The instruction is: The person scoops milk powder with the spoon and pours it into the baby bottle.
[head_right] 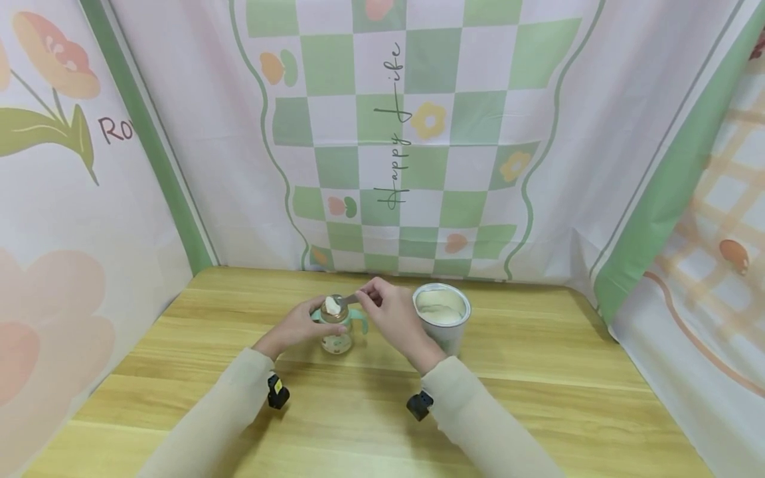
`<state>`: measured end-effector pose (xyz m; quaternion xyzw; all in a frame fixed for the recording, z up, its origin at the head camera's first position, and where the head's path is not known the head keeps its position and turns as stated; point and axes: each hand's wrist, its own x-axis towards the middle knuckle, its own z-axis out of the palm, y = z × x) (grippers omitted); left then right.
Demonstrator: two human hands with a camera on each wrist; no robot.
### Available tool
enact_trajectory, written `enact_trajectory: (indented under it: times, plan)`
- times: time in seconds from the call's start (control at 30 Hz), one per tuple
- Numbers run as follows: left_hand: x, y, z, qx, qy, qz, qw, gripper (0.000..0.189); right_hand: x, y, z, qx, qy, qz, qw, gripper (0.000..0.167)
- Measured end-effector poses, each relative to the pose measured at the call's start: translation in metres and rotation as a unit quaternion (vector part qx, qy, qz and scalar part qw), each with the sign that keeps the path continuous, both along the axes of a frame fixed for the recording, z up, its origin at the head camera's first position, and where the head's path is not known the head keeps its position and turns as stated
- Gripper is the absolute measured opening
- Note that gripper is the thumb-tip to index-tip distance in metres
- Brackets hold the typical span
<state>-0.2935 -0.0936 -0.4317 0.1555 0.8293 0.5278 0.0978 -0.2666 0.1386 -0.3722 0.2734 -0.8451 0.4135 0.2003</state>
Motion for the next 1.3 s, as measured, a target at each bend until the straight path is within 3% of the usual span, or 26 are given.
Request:
enact_trajectory:
  times: [0.27, 0.57, 0.83, 1.2, 1.3]
  plan:
    - [0.000, 0.000, 0.001, 0.010, -0.002, -0.006, 0.9999, 0.078, 0.000, -0.003, -0.009, 0.060, 0.134, 0.016, 0.9891, 0.003]
    - [0.003, 0.000, 0.003, 0.016, -0.006, -0.008, 0.9998, 0.075, 0.002, -0.005, -0.013, 0.089, 0.206, 0.028, 0.9740, 0.006]
    - [0.004, 0.000, 0.004, 0.011, -0.004, -0.005, 0.9999, 0.076, 0.006, -0.003, -0.019, 0.158, 0.289, 0.029, 0.9438, 0.012]
    - [0.001, 0.000, 0.001, 0.015, -0.004, -0.005, 0.9999, 0.077, 0.013, 0.002, -0.015, 0.218, 0.338, 0.064, 0.9133, 0.019]
    - [0.001, 0.000, 0.001, 0.018, -0.009, -0.007, 0.9998, 0.078, 0.016, 0.003, -0.012, 0.232, 0.332, 0.065, 0.9120, 0.018]
